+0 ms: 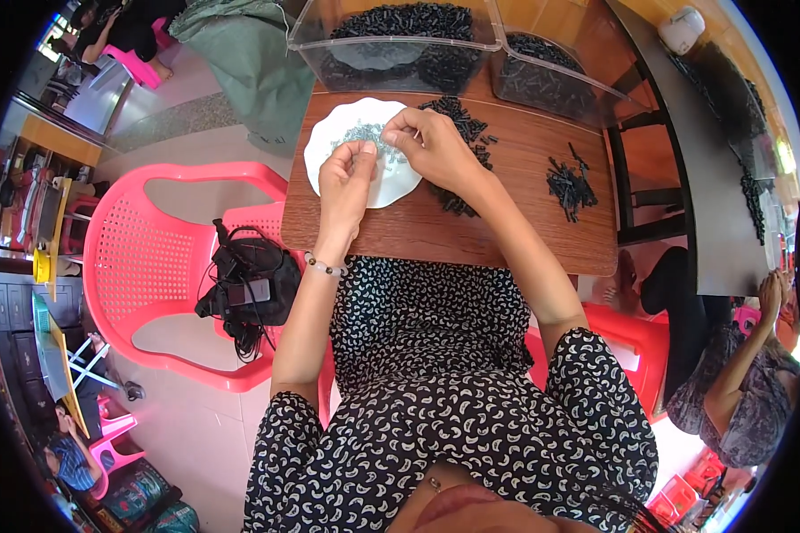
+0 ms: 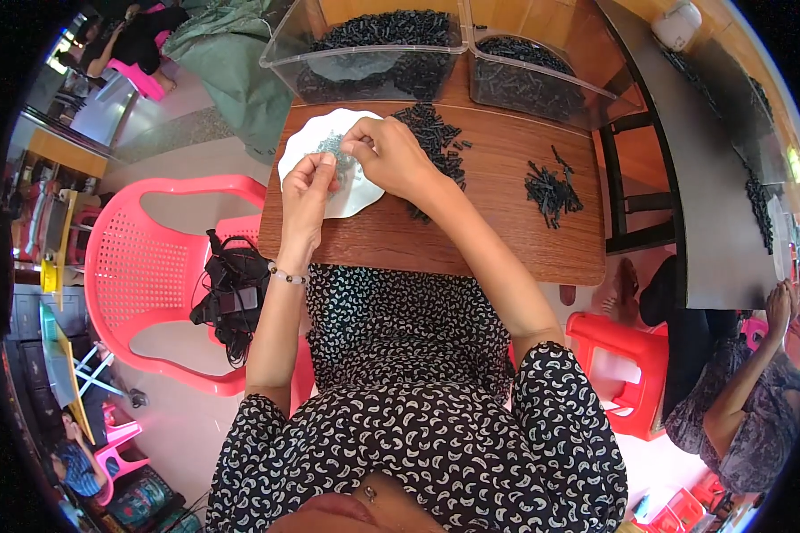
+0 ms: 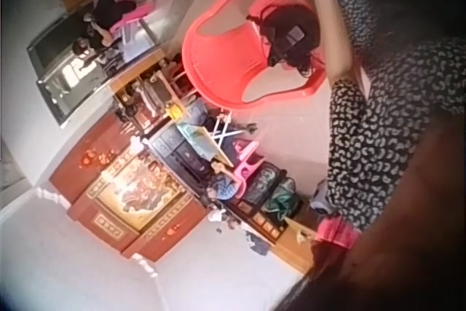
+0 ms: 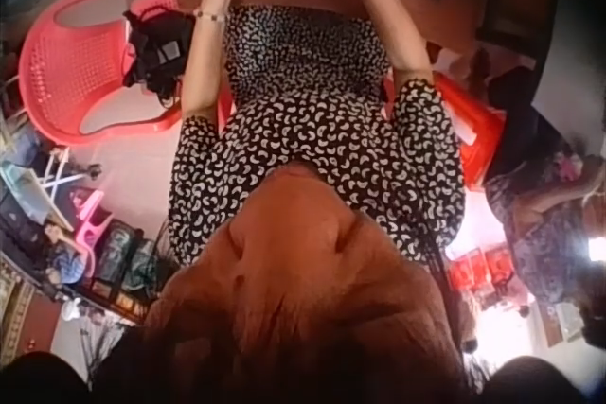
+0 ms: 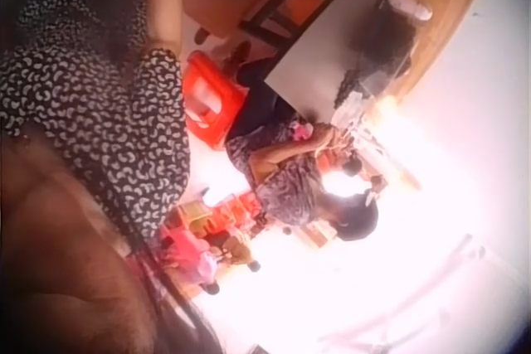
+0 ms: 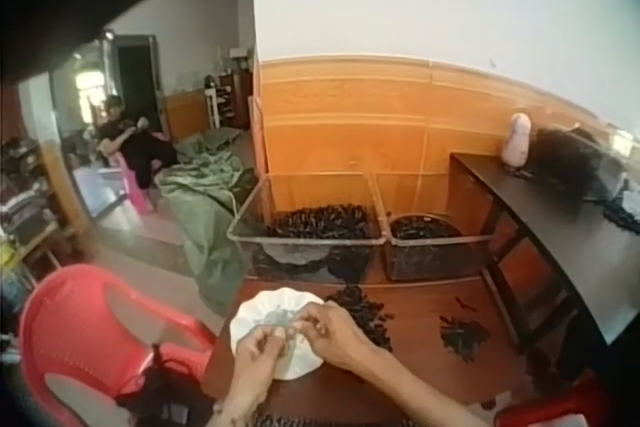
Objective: The person inserts tiny silver components into small black plastic tubes by hand at a workbench.
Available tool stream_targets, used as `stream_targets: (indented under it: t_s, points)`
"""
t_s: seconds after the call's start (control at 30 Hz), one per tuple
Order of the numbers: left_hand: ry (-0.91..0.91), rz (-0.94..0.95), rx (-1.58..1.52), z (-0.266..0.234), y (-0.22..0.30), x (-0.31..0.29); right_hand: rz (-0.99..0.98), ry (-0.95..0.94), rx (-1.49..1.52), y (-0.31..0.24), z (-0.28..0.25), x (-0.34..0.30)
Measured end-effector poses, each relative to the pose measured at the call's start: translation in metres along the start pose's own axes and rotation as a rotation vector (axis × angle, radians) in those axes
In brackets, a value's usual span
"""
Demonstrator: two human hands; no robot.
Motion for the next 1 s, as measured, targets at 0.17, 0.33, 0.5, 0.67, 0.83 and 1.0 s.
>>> stream_targets:
  t_s: [0.17,0.33,0.5,0.67,0.83,1.0]
  points:
    - [0.075,0.107,0.083,0.003,0.006,-0.003,-0.042,0.036,-0.020,0.003,-0.005,-0.006]
    - [0.038,0.057,0.068,0.003,0.005,-0.009,-0.021,0.010,-0.099,-0.005,-0.016,-0.023]
    - [-0.100,-0.269,-0.533,0.024,-0.006,-0.035,-0.043,0.039,-0.034,-0.018,-0.031,-0.053]
    - [-0.102,-0.464,-0.677,0.053,-0.015,-0.065,-0.126,0.089,-0.111,-0.034,-0.045,-0.083]
    - [-0.144,-0.480,-0.677,0.067,-0.031,-0.081,-0.116,0.096,-0.253,-0.031,-0.052,-0.105]
    - [-0.106,-0.524,-0.705,0.073,-0.037,-0.089,-0.102,0.112,-0.328,-0.030,-0.055,-0.117]
Point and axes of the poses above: each hand's wrist, its own x-axis towards the middle knuckle, its own z-axis out of the palm, y = z × x, the point moved 5 cm from there along x, towards the middle knuckle, and after that the axes turned 1 degree about -x, right-handed, at the moved point
